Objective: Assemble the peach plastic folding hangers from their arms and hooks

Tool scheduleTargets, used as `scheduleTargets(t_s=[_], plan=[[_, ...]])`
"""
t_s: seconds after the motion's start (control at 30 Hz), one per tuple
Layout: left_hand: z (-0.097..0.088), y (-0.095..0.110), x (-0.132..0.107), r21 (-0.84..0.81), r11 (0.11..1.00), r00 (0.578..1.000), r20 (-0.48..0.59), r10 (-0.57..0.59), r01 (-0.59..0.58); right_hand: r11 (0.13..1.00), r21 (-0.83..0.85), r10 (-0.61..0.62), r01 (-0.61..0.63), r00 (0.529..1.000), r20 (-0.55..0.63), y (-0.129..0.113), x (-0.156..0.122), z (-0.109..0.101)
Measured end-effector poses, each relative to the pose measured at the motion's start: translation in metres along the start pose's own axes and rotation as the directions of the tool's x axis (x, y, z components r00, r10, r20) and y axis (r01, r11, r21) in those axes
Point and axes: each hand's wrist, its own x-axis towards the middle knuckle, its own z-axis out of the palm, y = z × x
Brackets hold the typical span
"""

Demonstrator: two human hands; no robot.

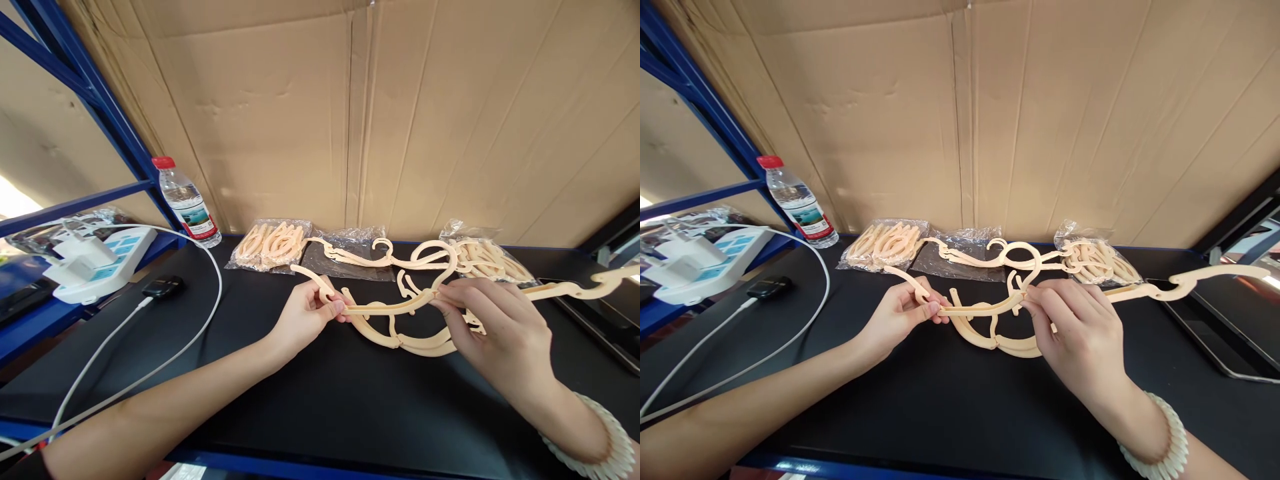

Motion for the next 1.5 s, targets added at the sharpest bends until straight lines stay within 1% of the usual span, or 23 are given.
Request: scheduleTargets(t_s=[0.13,0.23,0.33,0.53,0.67,0.8,0.87,1.0,1.2,1.27,1.37,1.43,1.5], plan=[[0.001,0.005,-0.002,0.000,1.000,0.999,-0.042,-0.024,0.024,0.998,-0.024,0.053,-0.052,0.998,0.039,0.005,0.000,0.002],[0.000,0.005,-0.001,0.017,1.000,0.998,-0.056,-0.021,0.023,0.997,-0.036,0.068,-0.065,0.996,0.058,0.006,0.000,0.003],[-0.003,0.003,0.001,0.001,1.000,0.997,-0.072,-0.012,0.012,0.999,-0.011,0.045,-0.044,0.996,0.082,0.008,0.001,0.005],[-0.009,0.003,0.006,-0.052,0.999,0.988,-0.157,0.007,-0.015,1.000,0.028,0.005,-0.012,0.973,0.230,0.010,0.000,0.013],[-0.014,0.007,0.013,-0.051,0.997,0.977,-0.209,0.040,-0.051,1.000,-0.010,-0.014,0.016,0.971,0.240,0.016,-0.002,0.016],[-0.019,0.010,0.023,-0.035,0.994,0.960,-0.267,0.087,-0.100,0.997,-0.048,-0.052,0.068,0.958,0.281,0.026,0.002,0.021],[-0.019,0.012,0.028,-0.028,0.992,0.954,-0.275,0.114,-0.127,0.994,-0.067,-0.065,0.088,0.955,0.290,0.030,0.006,0.025],[-0.018,0.014,0.034,-0.009,0.986,0.947,-0.280,0.159,-0.168,0.995,-0.063,-0.059,0.079,0.960,0.274,0.036,0.010,0.029],[-0.020,0.015,0.036,-0.005,0.987,0.944,-0.292,0.151,-0.159,0.995,-0.038,-0.074,0.088,0.960,0.270,0.046,0.004,0.029],[-0.021,0.014,0.042,-0.018,0.988,0.943,-0.302,0.142,-0.154,0.996,-0.036,-0.066,0.080,0.958,0.280,0.053,0.005,0.030],[-0.019,0.012,0.059,-0.037,0.991,0.946,-0.304,0.113,-0.131,0.996,-0.052,-0.051,0.071,0.946,0.321,0.068,0.012,0.037],[-0.016,0.010,0.073,-0.042,0.995,0.951,-0.302,0.072,-0.088,0.995,-0.073,-0.038,0.068,0.933,0.357,0.078,0.020,0.043],[-0.012,0.008,0.089,-0.041,0.999,0.956,-0.294,0.005,-0.018,0.994,-0.089,-0.017,0.056,0.919,0.393,0.088,0.026,0.049]])
